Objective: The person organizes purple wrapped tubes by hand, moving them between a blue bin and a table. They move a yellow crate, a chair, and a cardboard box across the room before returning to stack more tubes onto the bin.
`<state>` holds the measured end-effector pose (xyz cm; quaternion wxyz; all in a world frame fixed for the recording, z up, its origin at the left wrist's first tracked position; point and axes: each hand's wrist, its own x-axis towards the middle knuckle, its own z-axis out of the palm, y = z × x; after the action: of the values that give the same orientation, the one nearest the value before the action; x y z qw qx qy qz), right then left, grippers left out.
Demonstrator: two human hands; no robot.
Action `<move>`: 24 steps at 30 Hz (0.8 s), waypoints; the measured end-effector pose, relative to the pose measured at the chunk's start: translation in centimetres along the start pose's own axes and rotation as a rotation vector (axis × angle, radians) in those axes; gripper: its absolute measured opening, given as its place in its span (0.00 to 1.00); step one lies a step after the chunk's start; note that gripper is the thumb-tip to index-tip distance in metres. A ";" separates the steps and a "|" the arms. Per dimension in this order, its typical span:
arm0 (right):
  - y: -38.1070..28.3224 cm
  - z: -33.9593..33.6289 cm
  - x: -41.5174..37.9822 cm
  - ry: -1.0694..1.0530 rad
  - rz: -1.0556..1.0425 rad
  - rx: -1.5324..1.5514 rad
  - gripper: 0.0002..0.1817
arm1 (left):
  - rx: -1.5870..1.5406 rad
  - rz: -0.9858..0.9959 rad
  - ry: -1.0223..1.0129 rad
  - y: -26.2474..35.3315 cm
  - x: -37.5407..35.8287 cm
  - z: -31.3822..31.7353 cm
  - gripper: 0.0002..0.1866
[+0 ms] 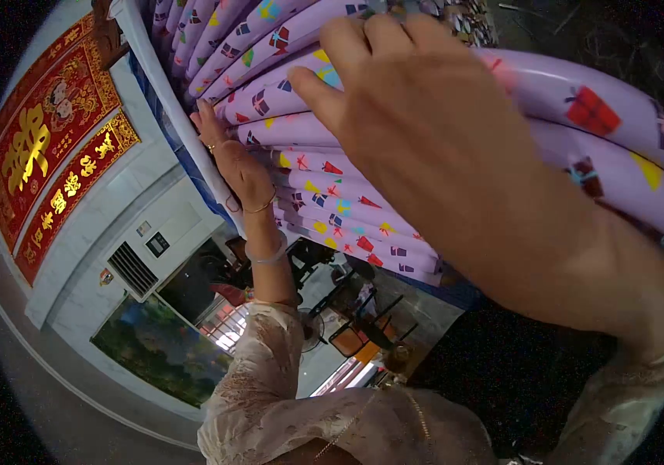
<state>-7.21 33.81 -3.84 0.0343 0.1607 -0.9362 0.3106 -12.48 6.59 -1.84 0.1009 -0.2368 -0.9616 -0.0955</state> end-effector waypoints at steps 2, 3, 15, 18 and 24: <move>-1.1 -0.2 0.2 -0.038 0.058 -0.026 0.37 | 0.004 0.010 -0.058 -0.5 0.6 0.1 0.24; -0.7 -1.2 -0.3 -0.009 0.061 -0.023 0.35 | 0.009 0.020 -0.134 -0.7 0.9 0.1 0.22; 7.6 -1.5 -9.9 0.781 0.704 0.923 0.31 | 0.053 0.082 -0.124 -2.1 0.8 -0.3 0.23; 4.7 1.3 -6.6 0.679 0.660 1.186 0.31 | 0.085 -0.047 -0.103 -4.0 0.5 -0.9 0.24; -0.6 6.2 0.5 0.348 0.414 0.736 0.31 | -0.049 0.015 -0.028 -2.2 -0.2 -1.4 0.25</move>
<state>-7.31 29.54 -8.38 0.0691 -0.0828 -0.7562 0.6454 -13.12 4.23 -0.81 0.0822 -0.2480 -0.9584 -0.1148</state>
